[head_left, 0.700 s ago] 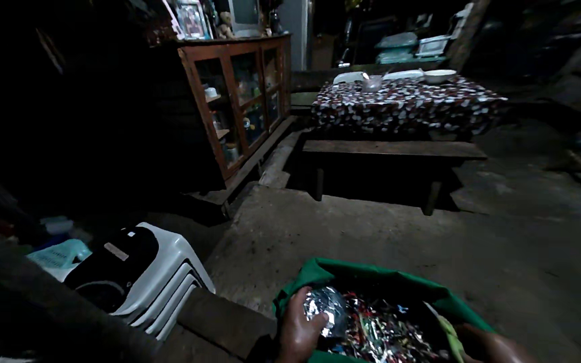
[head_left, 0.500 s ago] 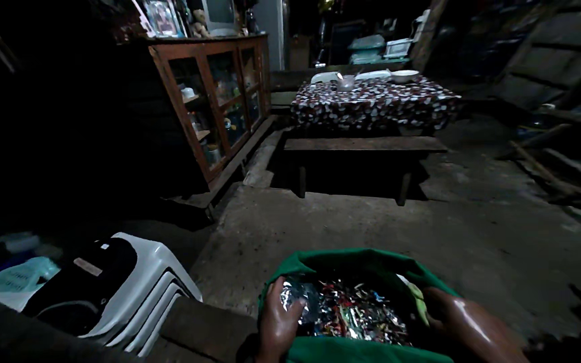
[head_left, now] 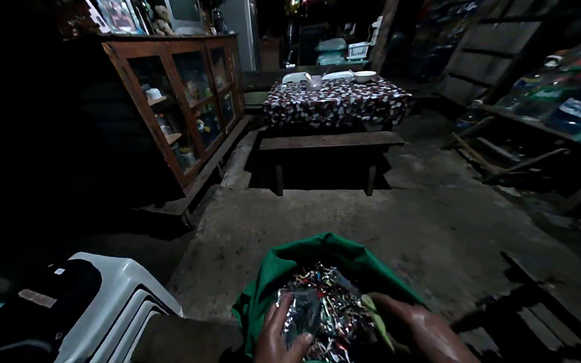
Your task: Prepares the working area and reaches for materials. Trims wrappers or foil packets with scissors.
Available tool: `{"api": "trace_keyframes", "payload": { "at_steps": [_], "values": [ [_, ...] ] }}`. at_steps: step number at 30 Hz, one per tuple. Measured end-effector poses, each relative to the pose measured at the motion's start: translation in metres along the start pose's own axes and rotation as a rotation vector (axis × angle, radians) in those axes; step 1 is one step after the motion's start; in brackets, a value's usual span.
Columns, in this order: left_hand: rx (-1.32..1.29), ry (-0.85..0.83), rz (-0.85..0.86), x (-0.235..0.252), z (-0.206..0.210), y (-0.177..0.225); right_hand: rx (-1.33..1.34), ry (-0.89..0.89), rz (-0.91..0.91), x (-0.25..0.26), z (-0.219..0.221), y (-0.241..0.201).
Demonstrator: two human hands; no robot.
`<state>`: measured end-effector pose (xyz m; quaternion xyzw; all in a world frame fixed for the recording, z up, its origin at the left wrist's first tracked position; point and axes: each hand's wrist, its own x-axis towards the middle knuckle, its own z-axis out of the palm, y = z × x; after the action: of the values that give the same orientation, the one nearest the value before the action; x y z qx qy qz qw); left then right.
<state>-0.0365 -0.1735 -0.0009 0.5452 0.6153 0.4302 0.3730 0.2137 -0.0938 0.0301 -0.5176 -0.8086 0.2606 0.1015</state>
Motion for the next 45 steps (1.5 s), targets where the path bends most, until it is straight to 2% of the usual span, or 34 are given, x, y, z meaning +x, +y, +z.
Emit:
{"api": "trace_keyframes", "payload": {
  "at_steps": [3, 8, 11, 14, 17, 19, 21, 23, 26, 31, 34, 42, 45],
  "values": [
    [0.015, 0.029, 0.044, -0.002, 0.005, -0.001, 0.048, -0.159, -0.055, -0.004, 0.005, 0.000],
    [0.094, -0.002, 0.001, -0.008, -0.002, -0.003, -0.086, -0.476, 0.026, -0.014, -0.005, 0.004],
    [0.070, -0.013, 0.003, -0.011, -0.003, -0.004, -0.108, -0.565, 0.046, -0.026, -0.003, 0.010],
    [-0.163, 0.007, 0.023, -0.012, 0.002, -0.008, 0.015, -0.466, 0.042, -0.038, 0.000, 0.019],
    [-0.481, 0.019, 0.059, -0.010, 0.011, -0.008, 0.289, -0.083, -0.070, -0.047, 0.004, 0.024],
    [-0.599, 0.026, 0.096, -0.011, 0.017, -0.007, 0.426, 0.175, -0.180, -0.046, 0.016, 0.021],
    [-0.653, 0.018, 0.103, -0.010, 0.020, -0.007, 0.615, 0.284, -0.275, -0.041, 0.026, 0.012],
    [-0.695, 0.010, 0.090, -0.009, 0.023, -0.007, 0.812, 0.270, -0.294, -0.039, 0.032, -0.001],
    [-0.769, 0.040, 0.097, -0.008, 0.027, -0.008, 0.942, 0.203, -0.210, -0.038, 0.044, -0.014],
    [-0.770, 0.104, 0.181, -0.007, 0.030, -0.006, 1.026, 0.065, -0.045, -0.046, 0.059, -0.010],
    [-0.758, 0.081, 0.212, -0.004, 0.030, -0.011, 1.048, 0.016, 0.031, -0.053, 0.060, -0.005],
    [-0.735, 0.106, 0.147, -0.002, 0.035, -0.006, 1.121, -0.209, -0.048, -0.048, 0.060, -0.007],
    [-0.643, 0.101, 0.099, -0.003, 0.035, -0.005, 1.163, -0.217, -0.066, -0.043, 0.060, -0.013]
  ]
}}
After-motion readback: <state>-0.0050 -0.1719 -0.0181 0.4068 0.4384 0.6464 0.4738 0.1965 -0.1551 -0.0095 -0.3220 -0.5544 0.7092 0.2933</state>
